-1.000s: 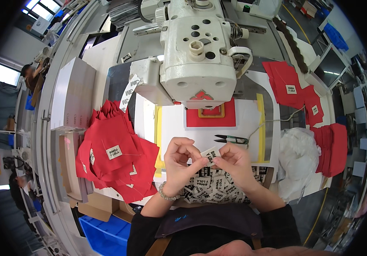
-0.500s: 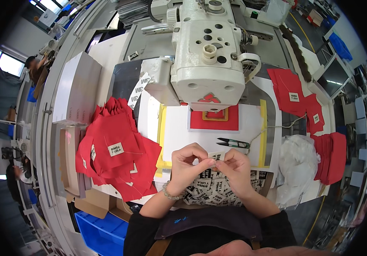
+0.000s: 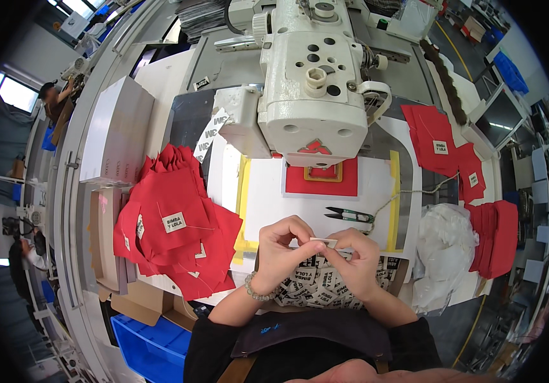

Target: The person uses a sewing machine to attach white rectangular labels to red fabric pieces. They pick up a label, place it on the fabric, and guide the material under the machine's needle to stitch it in place. After sewing, they trim the excess thread and inspect the finished label before repeating the process with the next piece.

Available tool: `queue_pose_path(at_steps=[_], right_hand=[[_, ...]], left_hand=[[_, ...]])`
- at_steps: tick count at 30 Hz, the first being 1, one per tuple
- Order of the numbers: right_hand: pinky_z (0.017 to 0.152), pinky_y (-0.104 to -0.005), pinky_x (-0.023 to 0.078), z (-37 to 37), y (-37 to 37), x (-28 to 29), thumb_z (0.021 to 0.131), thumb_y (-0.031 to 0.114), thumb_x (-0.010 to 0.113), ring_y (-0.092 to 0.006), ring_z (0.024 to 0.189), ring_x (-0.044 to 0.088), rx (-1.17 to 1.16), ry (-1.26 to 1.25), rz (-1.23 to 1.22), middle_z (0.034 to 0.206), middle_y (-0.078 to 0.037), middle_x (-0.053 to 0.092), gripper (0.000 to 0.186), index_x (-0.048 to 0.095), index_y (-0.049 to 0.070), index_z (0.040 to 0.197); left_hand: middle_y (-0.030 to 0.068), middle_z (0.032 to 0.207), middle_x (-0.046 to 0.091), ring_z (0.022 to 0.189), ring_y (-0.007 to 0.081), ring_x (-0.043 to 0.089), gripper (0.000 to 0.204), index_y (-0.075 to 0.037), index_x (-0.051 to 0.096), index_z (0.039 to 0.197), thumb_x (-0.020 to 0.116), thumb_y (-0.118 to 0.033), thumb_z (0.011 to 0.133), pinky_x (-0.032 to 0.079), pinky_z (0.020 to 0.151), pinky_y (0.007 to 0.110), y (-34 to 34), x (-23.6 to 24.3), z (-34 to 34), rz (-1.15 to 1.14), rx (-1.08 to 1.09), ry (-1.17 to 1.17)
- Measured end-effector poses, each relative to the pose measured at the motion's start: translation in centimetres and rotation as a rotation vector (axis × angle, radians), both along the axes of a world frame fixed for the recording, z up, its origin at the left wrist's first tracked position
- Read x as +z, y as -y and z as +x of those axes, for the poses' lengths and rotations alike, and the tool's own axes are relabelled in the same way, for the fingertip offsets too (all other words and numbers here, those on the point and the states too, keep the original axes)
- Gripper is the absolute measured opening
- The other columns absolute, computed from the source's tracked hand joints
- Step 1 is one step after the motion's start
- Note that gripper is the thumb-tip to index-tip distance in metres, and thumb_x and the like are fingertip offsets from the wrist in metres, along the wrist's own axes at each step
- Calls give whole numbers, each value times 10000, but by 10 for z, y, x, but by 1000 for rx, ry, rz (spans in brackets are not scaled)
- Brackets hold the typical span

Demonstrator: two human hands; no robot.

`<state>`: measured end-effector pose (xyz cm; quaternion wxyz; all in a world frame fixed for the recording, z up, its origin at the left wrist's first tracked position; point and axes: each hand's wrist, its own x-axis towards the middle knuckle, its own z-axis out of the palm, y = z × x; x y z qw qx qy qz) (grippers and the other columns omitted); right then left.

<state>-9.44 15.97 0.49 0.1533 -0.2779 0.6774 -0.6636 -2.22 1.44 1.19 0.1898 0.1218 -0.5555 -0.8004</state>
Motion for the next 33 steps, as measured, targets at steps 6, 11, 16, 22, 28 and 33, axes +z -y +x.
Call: queue_pose_path(at_steps=[6, 11, 16, 22, 28, 33], right_hand=[[622, -274, 433, 1, -1, 1, 697, -48, 759, -166, 703, 581, -75, -171, 18, 796, -60, 646, 171, 630, 26, 782], [649, -269, 415, 3, 0, 2, 683, -79, 735, -176, 742, 547, -91, -155, 16, 818, -70, 625, 200, 616, 17, 811], [738, -276, 411, 3, -5, -1, 729, -69, 645, -191, 832, 519, -31, -84, -88, 890, -108, 581, 148, 600, -9, 856], [776, -262, 386, 5, -5, 0, 786, -38, 565, -167, 839, 492, -45, 54, -158, 894, -97, 518, 81, 581, -11, 860], [752, -248, 375, 9, -2, 6, 778, -64, 547, -148, 824, 478, -51, 98, -135, 883, -88, 503, 52, 548, -19, 803], [732, -258, 374, 10, -4, 0, 764, -78, 564, -161, 800, 477, -46, 26, -122, 873, -85, 511, 74, 556, -9, 790]], left_hand=[[2, 753, 633, 698, 65, 536, 155, -53, 647, 723, 800, -38, 713, 381, 658, 226, -4, -9, 2, -33, 12, -6], [3, 775, 641, 743, 79, 558, 72, -56, 678, 776, 745, -43, 755, 384, 693, 240, -5, -8, 1, -73, -10, 8], [45, 844, 628, 815, 132, 578, 87, -21, 680, 850, 697, 34, 785, 475, 737, 250, -5, -6, 4, -241, -13, -101], [22, 821, 624, 808, 134, 546, 78, -51, 678, 824, 736, -32, 775, 431, 738, 270, -10, -7, 6, -261, 11, -122], [18, 786, 589, 788, 140, 531, 159, -51, 646, 751, 798, -87, 723, 417, 717, 272, -12, -6, 8, -216, 35, -161], [25, 767, 603, 770, 145, 533, 142, -45, 663, 748, 798, -78, 720, 421, 699, 276, -13, -5, 11, -204, 62, -203]])
